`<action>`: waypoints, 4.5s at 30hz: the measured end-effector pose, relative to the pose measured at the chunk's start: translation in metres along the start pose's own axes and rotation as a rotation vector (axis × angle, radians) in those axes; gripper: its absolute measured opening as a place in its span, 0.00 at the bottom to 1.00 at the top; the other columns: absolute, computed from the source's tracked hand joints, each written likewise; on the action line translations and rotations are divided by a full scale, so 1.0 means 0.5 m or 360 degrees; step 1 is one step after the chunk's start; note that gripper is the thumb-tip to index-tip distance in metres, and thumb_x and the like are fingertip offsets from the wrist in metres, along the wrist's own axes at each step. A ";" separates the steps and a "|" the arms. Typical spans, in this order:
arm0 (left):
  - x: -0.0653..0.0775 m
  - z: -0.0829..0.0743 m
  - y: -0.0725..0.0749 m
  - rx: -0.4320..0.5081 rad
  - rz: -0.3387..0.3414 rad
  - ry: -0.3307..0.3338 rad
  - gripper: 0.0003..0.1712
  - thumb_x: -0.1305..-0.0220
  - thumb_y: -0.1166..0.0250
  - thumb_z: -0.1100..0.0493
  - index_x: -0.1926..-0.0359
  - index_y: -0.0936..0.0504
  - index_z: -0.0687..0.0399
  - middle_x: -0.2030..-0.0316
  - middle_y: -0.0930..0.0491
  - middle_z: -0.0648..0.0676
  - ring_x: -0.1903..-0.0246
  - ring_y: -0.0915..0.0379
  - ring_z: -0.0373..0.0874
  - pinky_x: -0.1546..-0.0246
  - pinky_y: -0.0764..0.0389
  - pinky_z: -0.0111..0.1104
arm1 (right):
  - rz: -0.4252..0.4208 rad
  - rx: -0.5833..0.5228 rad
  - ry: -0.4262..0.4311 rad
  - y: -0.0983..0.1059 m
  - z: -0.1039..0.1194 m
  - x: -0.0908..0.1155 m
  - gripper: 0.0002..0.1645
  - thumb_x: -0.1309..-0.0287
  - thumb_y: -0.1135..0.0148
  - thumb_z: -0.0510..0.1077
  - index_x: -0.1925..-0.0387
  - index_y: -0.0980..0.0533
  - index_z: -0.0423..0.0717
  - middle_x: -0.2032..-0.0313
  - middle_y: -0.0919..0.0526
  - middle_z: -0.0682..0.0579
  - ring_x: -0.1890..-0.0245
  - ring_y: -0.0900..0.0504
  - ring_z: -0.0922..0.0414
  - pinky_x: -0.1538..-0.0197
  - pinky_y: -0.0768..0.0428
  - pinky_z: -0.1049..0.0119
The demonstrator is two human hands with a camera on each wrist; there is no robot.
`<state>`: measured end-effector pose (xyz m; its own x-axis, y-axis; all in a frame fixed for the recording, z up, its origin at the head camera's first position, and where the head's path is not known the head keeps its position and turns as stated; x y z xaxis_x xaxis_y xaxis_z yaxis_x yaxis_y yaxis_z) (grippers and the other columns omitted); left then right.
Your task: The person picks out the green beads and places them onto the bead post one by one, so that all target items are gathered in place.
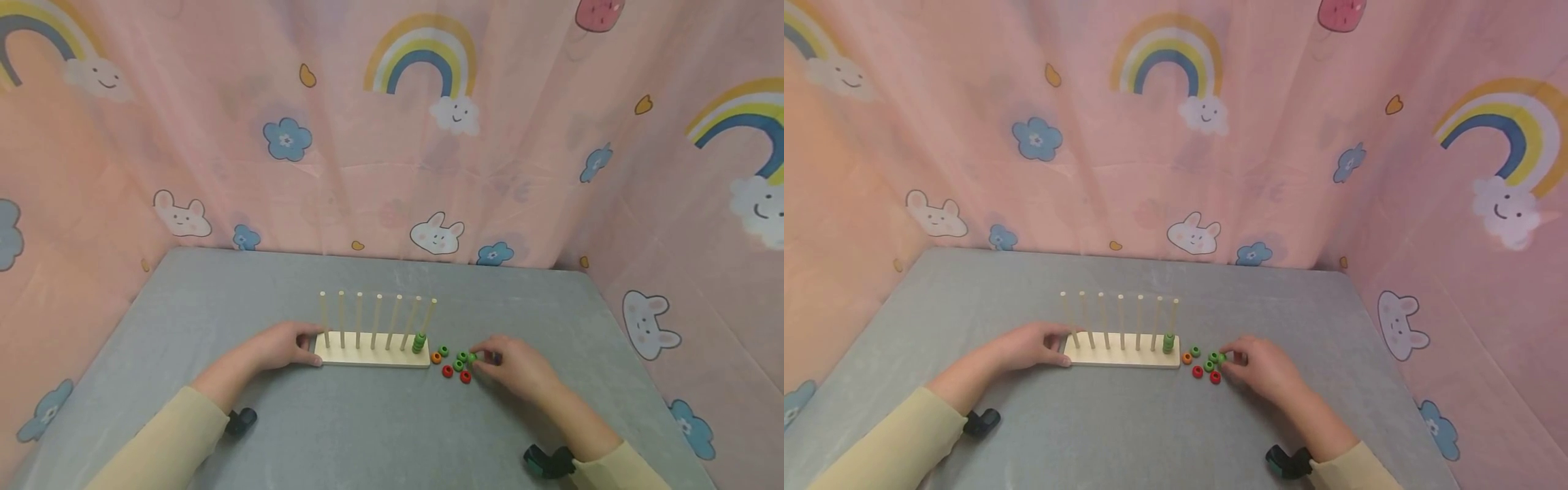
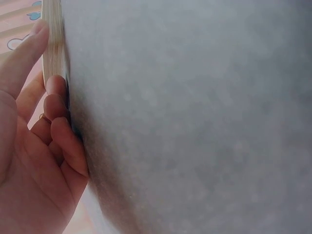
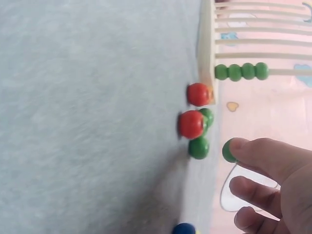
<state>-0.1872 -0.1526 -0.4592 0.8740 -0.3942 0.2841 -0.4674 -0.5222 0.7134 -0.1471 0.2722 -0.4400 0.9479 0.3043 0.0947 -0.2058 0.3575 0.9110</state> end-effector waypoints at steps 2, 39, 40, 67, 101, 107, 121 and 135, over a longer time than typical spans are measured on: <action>0.000 0.000 0.000 -0.0003 0.0000 -0.0006 0.40 0.47 0.23 0.48 0.35 0.24 0.54 0.74 0.30 0.49 0.73 0.35 0.42 0.71 0.37 0.36 | -0.0020 -0.0019 -0.0025 0.005 0.006 -0.001 0.12 0.42 0.29 0.45 0.55 0.15 0.53 0.70 0.23 0.61 0.69 0.28 0.60 0.66 0.27 0.62; 0.000 -0.002 0.002 0.0018 0.0018 0.0020 0.40 0.48 0.23 0.47 0.35 0.24 0.54 0.74 0.30 0.49 0.73 0.35 0.42 0.71 0.37 0.36 | -0.0578 -0.0402 0.0267 0.103 0.159 -0.051 0.14 0.38 0.32 0.42 0.50 0.16 0.53 0.70 0.24 0.58 0.69 0.28 0.57 0.65 0.26 0.63; 0.000 -0.001 0.002 0.0018 0.0018 0.0017 0.40 0.48 0.23 0.47 0.35 0.24 0.54 0.74 0.30 0.49 0.73 0.35 0.42 0.71 0.37 0.36 | -0.0573 -0.0408 0.0273 0.104 0.161 -0.051 0.14 0.38 0.32 0.42 0.50 0.16 0.53 0.70 0.24 0.59 0.69 0.28 0.57 0.65 0.26 0.63; -0.003 0.001 0.000 0.0017 0.0019 -0.0001 0.40 0.48 0.23 0.48 0.35 0.24 0.54 0.74 0.30 0.49 0.72 0.35 0.42 0.70 0.37 0.36 | -0.0508 -0.0431 0.0321 0.107 0.188 -0.061 0.12 0.39 0.31 0.43 0.53 0.15 0.52 0.69 0.23 0.59 0.69 0.28 0.57 0.65 0.27 0.63; -0.006 0.004 -0.002 -0.0012 0.0019 -0.0009 0.39 0.48 0.23 0.46 0.36 0.23 0.52 0.75 0.29 0.49 0.73 0.35 0.42 0.71 0.36 0.36 | -0.0173 -0.0335 0.0223 -0.015 0.134 -0.088 0.05 0.39 0.31 0.49 0.63 0.14 0.55 0.71 0.25 0.62 0.72 0.29 0.61 0.72 0.29 0.66; -0.005 0.004 0.000 0.0038 0.0026 -0.0046 0.39 0.48 0.23 0.48 0.36 0.23 0.56 0.74 0.29 0.49 0.73 0.35 0.42 0.72 0.36 0.36 | -0.0160 -0.0445 0.0234 -0.019 0.130 -0.087 0.11 0.40 0.30 0.48 0.56 0.14 0.52 0.70 0.23 0.62 0.72 0.29 0.60 0.71 0.28 0.65; -0.005 0.001 0.002 -0.0003 0.0014 -0.0056 0.39 0.47 0.23 0.48 0.36 0.23 0.55 0.75 0.29 0.49 0.74 0.35 0.42 0.72 0.35 0.36 | -0.0174 -0.0437 0.0190 -0.004 0.111 -0.070 0.14 0.39 0.31 0.47 0.51 0.15 0.54 0.68 0.22 0.61 0.71 0.28 0.59 0.70 0.28 0.65; 0.000 0.001 0.003 0.0004 0.0023 -0.0037 0.39 0.47 0.23 0.48 0.36 0.23 0.54 0.75 0.29 0.49 0.74 0.35 0.42 0.71 0.35 0.36 | -0.0168 -0.0353 0.0074 0.001 0.028 -0.017 0.14 0.42 0.29 0.43 0.53 0.14 0.49 0.69 0.22 0.61 0.71 0.29 0.58 0.70 0.28 0.67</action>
<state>-0.1879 -0.1536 -0.4586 0.8637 -0.4193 0.2795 -0.4805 -0.5182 0.7075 -0.1517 0.2578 -0.4347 0.9558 0.2934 -0.0195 -0.1594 0.5728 0.8040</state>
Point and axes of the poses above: each hand's wrist, its own x-axis away from the middle knuckle, its own y-axis out of the back of the hand, z = x × y, the point moved 1 cm from there along -x, towards the middle knuckle
